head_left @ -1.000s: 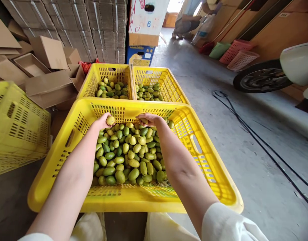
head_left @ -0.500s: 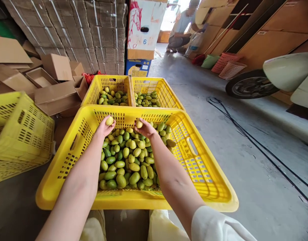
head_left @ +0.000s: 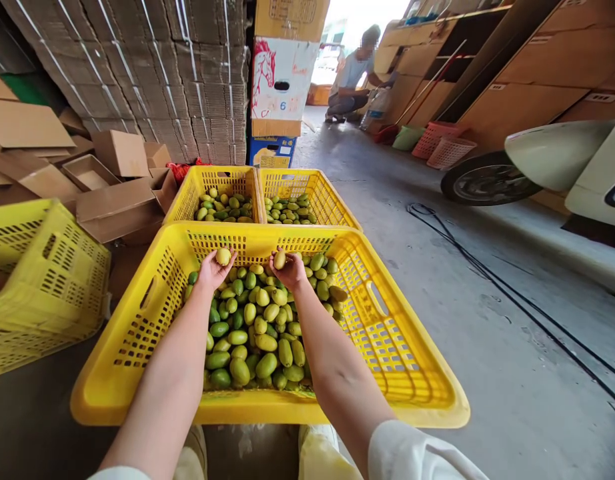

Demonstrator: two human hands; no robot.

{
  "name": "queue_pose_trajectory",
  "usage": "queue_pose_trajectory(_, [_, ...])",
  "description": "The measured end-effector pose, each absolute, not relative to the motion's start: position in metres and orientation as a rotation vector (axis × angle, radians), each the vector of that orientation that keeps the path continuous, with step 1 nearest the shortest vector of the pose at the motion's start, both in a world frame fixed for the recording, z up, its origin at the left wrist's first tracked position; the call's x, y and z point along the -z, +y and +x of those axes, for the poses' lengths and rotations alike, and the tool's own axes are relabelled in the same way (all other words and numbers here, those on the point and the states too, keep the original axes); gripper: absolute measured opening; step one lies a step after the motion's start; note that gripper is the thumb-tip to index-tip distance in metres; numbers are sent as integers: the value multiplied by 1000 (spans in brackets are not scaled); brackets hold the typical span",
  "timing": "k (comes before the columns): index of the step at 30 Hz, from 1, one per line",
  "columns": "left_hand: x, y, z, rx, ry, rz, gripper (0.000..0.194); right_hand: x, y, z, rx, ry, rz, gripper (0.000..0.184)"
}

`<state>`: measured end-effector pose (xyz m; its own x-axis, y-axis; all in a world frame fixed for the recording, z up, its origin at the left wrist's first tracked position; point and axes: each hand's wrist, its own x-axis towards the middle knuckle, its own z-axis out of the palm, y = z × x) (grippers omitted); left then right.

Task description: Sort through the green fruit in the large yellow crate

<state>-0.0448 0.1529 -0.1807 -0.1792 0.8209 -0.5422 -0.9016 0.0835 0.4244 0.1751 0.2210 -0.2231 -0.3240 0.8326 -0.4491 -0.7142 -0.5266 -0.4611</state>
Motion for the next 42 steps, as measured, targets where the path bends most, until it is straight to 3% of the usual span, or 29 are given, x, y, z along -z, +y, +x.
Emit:
queue_pose_trajectory(7, [190, 151, -40, -1562, 897, -181, 10, 237, 220, 175, -1992, -229, -891, 22])
queue_pose_trajectory(10, [193, 151, -36, -1551, 923, -208, 19, 241, 217, 171, -2002, -256, -878, 26])
queue_pose_trajectory(17, [196, 159, -36, -1596, 962, -221, 21, 240, 215, 168, -1989, -263, -786, 11])
queue_pose_trajectory(20, [199, 159, -41, -1595, 949, -205, 25, 241, 215, 170, -2010, -255, -821, 15])
queue_pose_trajectory(27, [199, 154, -45, -1436, 991, -141, 12, 248, 212, 156, -1993, -235, -989, 10])
queue_pose_trajectory(32, [192, 154, -40, -1422, 855, -123, 38, 251, 214, 145, -1978, -240, -995, 22])
queue_pose_trajectory(42, [208, 154, -36, -1482, 832, -114, 35, 238, 214, 147, -2077, -330, -948, 5])
